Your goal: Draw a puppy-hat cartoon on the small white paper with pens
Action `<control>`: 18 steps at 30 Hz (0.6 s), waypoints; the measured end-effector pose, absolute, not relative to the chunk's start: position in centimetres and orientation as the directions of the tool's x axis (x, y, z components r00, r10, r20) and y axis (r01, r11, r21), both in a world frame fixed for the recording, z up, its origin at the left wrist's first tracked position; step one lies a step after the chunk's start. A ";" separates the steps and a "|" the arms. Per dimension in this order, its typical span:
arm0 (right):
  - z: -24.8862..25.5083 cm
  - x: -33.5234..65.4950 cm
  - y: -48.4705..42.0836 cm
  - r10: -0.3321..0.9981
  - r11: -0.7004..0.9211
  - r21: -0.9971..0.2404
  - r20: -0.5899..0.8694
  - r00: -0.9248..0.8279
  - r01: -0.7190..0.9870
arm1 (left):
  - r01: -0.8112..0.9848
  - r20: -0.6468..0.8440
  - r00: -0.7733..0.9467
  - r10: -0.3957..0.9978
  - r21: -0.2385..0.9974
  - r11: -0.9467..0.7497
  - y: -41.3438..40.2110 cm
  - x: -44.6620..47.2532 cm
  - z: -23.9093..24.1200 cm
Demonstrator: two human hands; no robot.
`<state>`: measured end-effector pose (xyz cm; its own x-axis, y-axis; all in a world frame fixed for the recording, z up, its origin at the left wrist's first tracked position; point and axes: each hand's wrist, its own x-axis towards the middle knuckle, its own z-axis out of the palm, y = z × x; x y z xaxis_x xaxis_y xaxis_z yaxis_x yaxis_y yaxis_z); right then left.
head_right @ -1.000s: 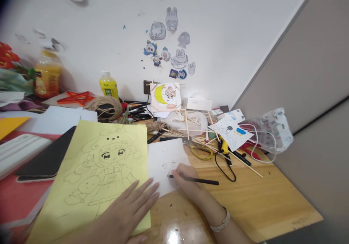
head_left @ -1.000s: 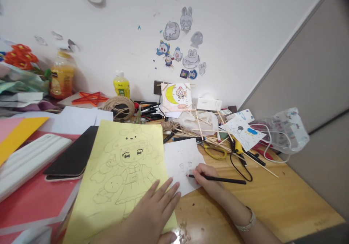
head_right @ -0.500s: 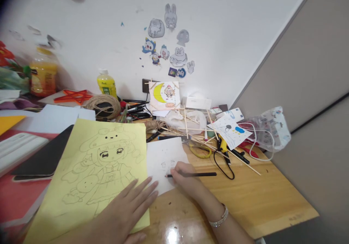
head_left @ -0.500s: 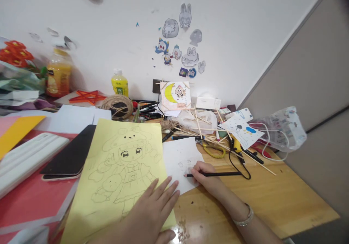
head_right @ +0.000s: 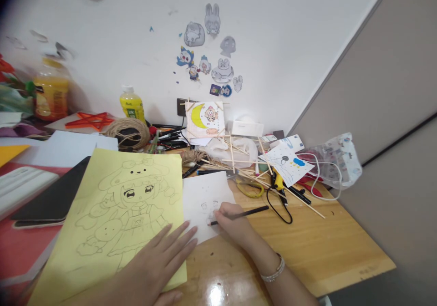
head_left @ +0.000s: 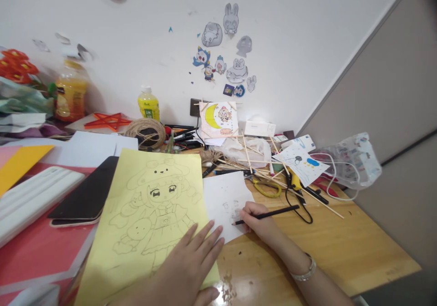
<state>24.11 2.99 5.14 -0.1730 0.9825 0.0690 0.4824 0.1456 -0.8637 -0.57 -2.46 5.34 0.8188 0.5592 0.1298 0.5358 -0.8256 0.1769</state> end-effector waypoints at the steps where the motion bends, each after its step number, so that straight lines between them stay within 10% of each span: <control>1: 5.2 24.1 3.0 0.983 0.142 -0.865 0.066 -0.173 0.482 | 0.536 0.132 0.819 0.559 0.173 -0.826 -2.5 -0.6 5.3; 18: 5.3 24.0 3.1 0.985 0.152 -0.830 0.082 -0.153 0.537 | 0.532 0.112 0.823 0.557 0.192 -0.825 -2.4 -0.6 5.7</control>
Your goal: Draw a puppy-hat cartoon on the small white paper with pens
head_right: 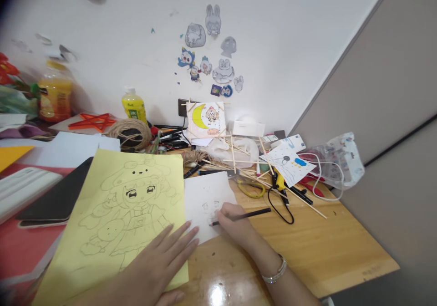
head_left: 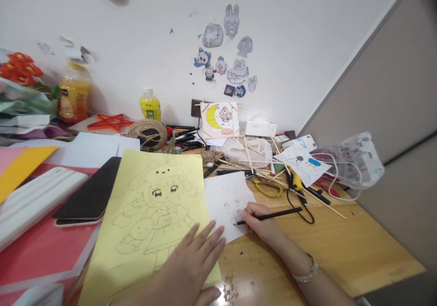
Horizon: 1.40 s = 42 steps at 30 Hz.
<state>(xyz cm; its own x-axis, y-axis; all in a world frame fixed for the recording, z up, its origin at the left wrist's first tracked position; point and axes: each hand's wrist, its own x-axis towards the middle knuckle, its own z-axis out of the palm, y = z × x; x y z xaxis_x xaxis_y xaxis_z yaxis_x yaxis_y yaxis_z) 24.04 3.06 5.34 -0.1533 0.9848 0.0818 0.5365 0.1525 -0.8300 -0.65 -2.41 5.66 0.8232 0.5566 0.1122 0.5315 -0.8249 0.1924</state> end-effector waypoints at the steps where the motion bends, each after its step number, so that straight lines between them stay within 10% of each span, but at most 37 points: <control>1: 5.4 24.0 3.1 0.984 0.156 -0.827 0.084 -0.155 0.541 | 0.533 0.117 0.821 0.559 0.198 -0.823 -2.4 -0.6 5.6; 42: 5.0 25.5 3.2 0.993 0.093 -0.868 0.118 0.021 0.487 | 0.540 0.134 0.815 0.564 0.181 -0.822 -1.9 -0.7 3.1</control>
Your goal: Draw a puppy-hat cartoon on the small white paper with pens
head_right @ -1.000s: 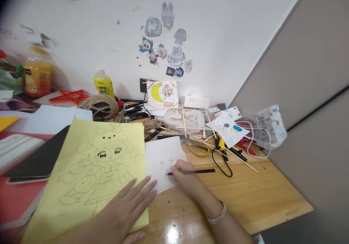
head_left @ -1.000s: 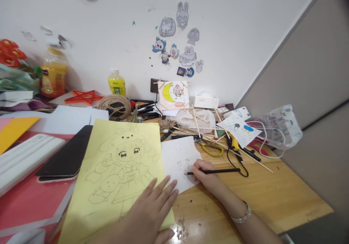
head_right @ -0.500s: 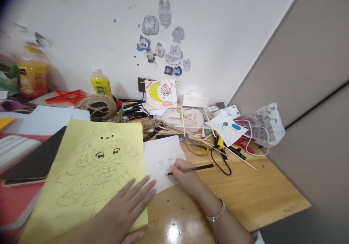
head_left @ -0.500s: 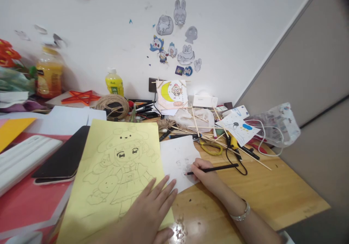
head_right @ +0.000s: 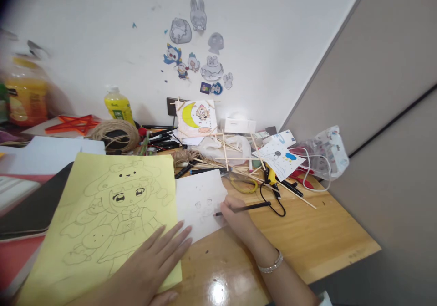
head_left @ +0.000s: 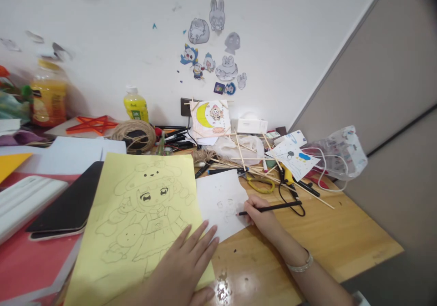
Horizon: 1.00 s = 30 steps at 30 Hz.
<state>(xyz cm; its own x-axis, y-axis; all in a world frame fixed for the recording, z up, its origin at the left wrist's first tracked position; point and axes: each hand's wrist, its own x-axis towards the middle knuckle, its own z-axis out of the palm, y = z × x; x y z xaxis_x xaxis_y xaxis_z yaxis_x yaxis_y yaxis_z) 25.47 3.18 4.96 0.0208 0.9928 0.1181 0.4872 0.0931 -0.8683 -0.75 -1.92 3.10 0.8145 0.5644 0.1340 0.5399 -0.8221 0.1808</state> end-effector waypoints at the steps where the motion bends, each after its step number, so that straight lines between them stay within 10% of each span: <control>1: 4.9 25.5 3.2 0.992 0.095 -0.865 0.121 0.020 0.493 | 0.537 0.139 0.815 0.562 0.182 -0.824 -1.9 -0.7 2.7; 30: 5.2 25.3 3.1 0.996 0.075 -0.879 0.087 0.004 0.472 | 0.596 0.144 0.784 0.604 0.097 -0.797 -2.8 -0.3 4.5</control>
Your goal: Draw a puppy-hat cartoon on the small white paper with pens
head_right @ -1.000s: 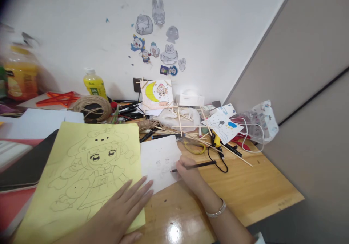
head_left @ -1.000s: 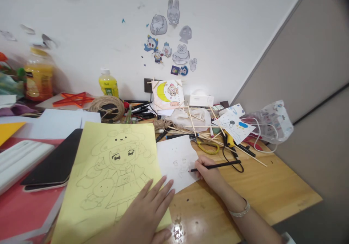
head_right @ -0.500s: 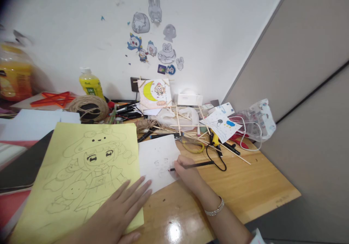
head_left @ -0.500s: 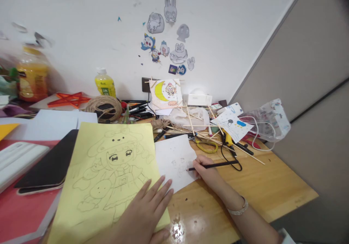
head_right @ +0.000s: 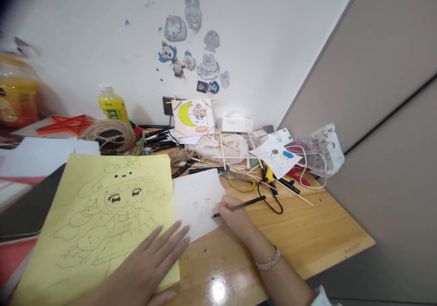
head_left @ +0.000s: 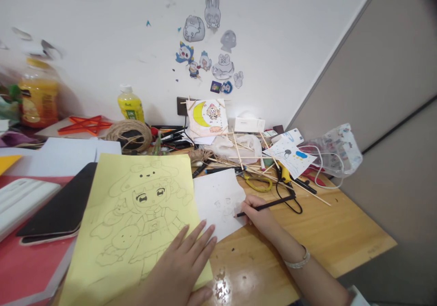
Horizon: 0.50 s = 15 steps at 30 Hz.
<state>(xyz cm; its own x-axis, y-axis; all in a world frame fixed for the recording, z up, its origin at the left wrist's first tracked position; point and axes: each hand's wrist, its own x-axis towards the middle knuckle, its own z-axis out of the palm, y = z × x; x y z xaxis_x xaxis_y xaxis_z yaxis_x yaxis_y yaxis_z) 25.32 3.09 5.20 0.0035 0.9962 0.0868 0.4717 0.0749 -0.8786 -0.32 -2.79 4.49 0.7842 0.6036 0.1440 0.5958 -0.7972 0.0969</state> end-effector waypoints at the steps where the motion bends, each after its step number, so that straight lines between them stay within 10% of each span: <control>1: 5.2 25.3 3.1 0.996 0.078 -0.877 0.092 0.006 0.474 | 0.594 0.139 0.786 0.603 0.099 -0.798 -2.8 -0.3 4.6; 15: 5.9 25.3 3.0 0.991 0.108 -0.820 0.134 0.004 0.562 | 0.533 0.107 0.835 0.540 0.091 -0.841 -2.2 -0.8 5.0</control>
<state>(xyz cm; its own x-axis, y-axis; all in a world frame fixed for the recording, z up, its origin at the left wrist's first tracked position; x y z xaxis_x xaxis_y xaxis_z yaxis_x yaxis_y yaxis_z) 25.27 2.99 5.89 0.0043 0.9910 0.1336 0.5616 0.1081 -0.8203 -0.82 -2.22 5.02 0.8346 0.5405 0.1067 0.5332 -0.8411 0.0905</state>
